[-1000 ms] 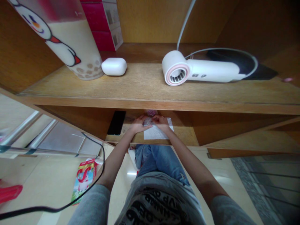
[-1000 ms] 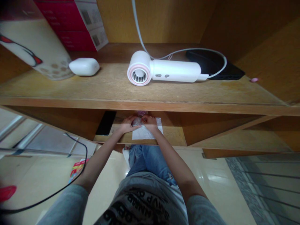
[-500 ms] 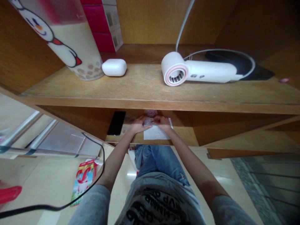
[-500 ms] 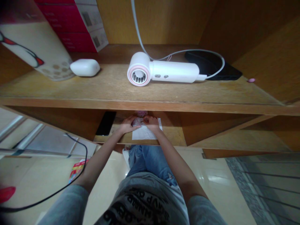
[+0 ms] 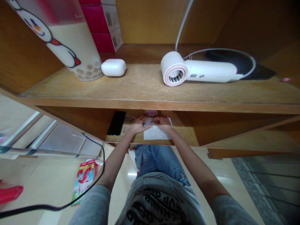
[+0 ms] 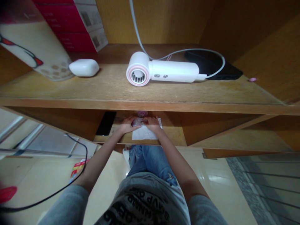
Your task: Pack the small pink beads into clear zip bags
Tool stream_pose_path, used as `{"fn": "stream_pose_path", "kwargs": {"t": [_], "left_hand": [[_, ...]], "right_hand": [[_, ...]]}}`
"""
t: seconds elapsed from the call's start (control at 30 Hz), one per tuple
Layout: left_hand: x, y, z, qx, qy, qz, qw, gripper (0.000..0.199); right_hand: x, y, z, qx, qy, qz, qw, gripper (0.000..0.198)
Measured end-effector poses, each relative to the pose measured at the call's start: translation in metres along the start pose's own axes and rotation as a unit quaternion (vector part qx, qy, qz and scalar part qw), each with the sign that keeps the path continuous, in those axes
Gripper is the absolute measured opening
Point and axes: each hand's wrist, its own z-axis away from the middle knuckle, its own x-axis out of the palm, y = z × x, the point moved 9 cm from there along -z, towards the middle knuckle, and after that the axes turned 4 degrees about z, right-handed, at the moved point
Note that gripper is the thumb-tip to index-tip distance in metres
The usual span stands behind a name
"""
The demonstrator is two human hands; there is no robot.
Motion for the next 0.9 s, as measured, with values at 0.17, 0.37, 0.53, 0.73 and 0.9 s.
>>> {"fn": "stream_pose_path", "kwargs": {"t": [0.17, 0.37, 0.53, 0.73, 0.9], "left_hand": [[-0.001, 0.002, 0.0, 0.006, 0.003, 0.007, 1.0, 0.053], [-0.001, 0.001, 0.0, -0.008, -0.007, -0.005, 1.0, 0.054], [0.001, -0.002, 0.0, -0.018, -0.009, 0.003, 1.0, 0.056], [0.002, -0.001, 0.0, -0.011, -0.007, -0.006, 1.0, 0.055], [0.002, 0.0, -0.001, 0.001, -0.003, -0.011, 1.0, 0.055]], "right_hand": [[0.001, 0.0, -0.001, -0.008, 0.01, -0.014, 1.0, 0.02], [-0.001, 0.005, 0.001, 0.001, 0.019, -0.04, 0.999, 0.018], [-0.006, 0.009, 0.002, 0.006, 0.041, -0.095, 0.995, 0.016], [-0.003, -0.001, -0.001, -0.002, 0.039, -0.12, 0.992, 0.015], [-0.001, -0.011, -0.001, -0.011, 0.046, -0.128, 0.991, 0.017]]}}
